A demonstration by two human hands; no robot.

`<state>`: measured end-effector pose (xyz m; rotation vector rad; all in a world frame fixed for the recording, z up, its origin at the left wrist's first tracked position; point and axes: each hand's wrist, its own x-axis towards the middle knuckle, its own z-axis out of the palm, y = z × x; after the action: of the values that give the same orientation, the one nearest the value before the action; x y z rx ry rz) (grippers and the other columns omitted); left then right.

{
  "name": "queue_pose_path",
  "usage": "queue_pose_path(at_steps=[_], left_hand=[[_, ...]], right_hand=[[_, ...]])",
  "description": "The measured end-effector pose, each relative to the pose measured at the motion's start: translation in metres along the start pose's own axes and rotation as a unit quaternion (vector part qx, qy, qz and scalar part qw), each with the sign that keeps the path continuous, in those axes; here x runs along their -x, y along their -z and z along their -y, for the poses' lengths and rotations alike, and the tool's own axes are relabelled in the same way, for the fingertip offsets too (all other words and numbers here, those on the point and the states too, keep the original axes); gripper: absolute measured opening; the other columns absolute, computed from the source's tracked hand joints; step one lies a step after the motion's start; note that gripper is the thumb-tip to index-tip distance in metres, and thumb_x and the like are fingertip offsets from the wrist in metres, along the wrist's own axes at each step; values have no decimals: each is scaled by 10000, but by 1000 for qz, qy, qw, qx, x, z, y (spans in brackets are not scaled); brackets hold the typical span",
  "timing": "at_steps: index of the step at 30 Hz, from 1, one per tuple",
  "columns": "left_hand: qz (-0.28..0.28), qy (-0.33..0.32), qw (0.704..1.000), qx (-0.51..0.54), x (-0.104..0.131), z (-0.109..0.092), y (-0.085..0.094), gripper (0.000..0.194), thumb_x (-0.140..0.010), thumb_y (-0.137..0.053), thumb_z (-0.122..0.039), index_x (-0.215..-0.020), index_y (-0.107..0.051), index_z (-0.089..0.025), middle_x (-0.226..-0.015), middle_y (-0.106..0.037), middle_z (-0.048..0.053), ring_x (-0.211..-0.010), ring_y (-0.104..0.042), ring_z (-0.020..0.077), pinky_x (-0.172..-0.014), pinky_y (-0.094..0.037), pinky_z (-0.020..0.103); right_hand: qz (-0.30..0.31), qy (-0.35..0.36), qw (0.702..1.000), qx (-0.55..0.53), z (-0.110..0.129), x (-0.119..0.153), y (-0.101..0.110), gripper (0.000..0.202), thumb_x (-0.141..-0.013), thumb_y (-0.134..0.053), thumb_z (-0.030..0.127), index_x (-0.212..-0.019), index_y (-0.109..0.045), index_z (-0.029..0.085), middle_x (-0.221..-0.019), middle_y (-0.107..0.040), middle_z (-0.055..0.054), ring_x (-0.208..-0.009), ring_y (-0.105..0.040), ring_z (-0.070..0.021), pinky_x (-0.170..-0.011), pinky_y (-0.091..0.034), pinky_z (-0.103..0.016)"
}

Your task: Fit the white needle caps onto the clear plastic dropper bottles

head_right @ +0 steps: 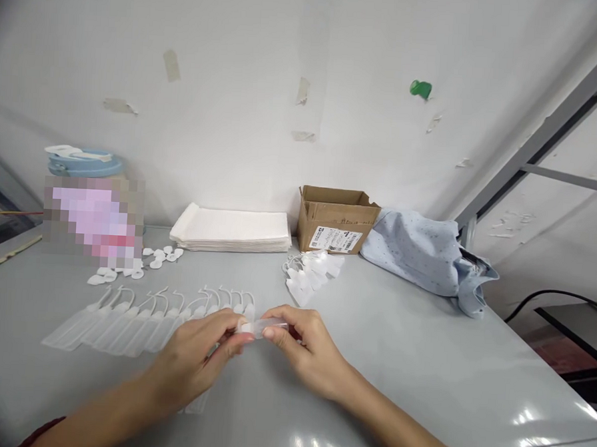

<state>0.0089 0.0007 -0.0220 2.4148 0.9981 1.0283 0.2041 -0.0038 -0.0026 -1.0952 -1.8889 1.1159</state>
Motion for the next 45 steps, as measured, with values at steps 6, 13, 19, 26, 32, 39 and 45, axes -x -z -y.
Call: queue_pose_path(at_steps=[6,13,19,26,32,39,45], left_hand=[[-61,-206,957,-195,5,2,5,68,-894,-527,-152,-861,-587,-156,-685,-627,38,-612,-577,164,-542,-404,257],[20,87,993,76,-6,-2,13,174,-911,-484,-269,-886,-626,-173,-686,-627,18,-620,-584,131,-551,-458,205],[54,189,959,204,-12,-6,19,361,-921,-432,-318,-680,-646,-156,-660,-654,24,-597,-594,122,-574,-465,200],[104,261,906,317,-17,-8,21,331,-858,-519,-375,-666,-642,-135,-618,-655,34,-557,-589,129,-561,-477,219],[95,247,918,295,-13,-5,18,349,-877,-490,-357,-628,-601,-139,-564,-597,18,-528,-582,126,-539,-467,223],[62,70,995,46,-14,2,23,285,-904,-464,-285,-710,-631,-160,-627,-608,-3,-583,-547,110,-580,-416,214],[-5,165,972,-167,-21,76,79,288,-898,-374,-277,-890,-638,-162,-890,-659,82,-845,-584,231,-729,-454,332]], right_hand=[[47,-83,979,-182,-3,0,-2,383,-857,-524,505,-852,-616,134,-496,-290,86,-433,-238,-64,-411,-214,-214],[-69,137,984,95,-10,0,-6,207,-913,-493,242,-1061,-612,159,-754,-557,-36,-658,-495,-145,-600,-412,-274],[-92,288,940,159,-14,0,-9,360,-892,-495,95,-1236,-527,195,-881,-605,-82,-764,-579,-173,-640,-491,-277],[-110,285,942,141,-14,-1,-6,348,-875,-516,77,-1204,-569,176,-827,-611,-74,-713,-570,-160,-598,-486,-261],[-103,207,965,126,-20,-1,-8,254,-890,-513,165,-1120,-621,182,-714,-605,-27,-607,-526,-145,-553,-435,-255],[-9,17,1000,4,-12,-5,-8,270,-894,-511,362,-1018,-692,204,-843,-698,-31,-748,-615,-183,-656,-477,-270],[-275,30,949,153,-41,-23,18,397,-869,-500,426,-1124,-630,151,-1007,-665,-94,-803,-599,-211,-667,-493,-305]])
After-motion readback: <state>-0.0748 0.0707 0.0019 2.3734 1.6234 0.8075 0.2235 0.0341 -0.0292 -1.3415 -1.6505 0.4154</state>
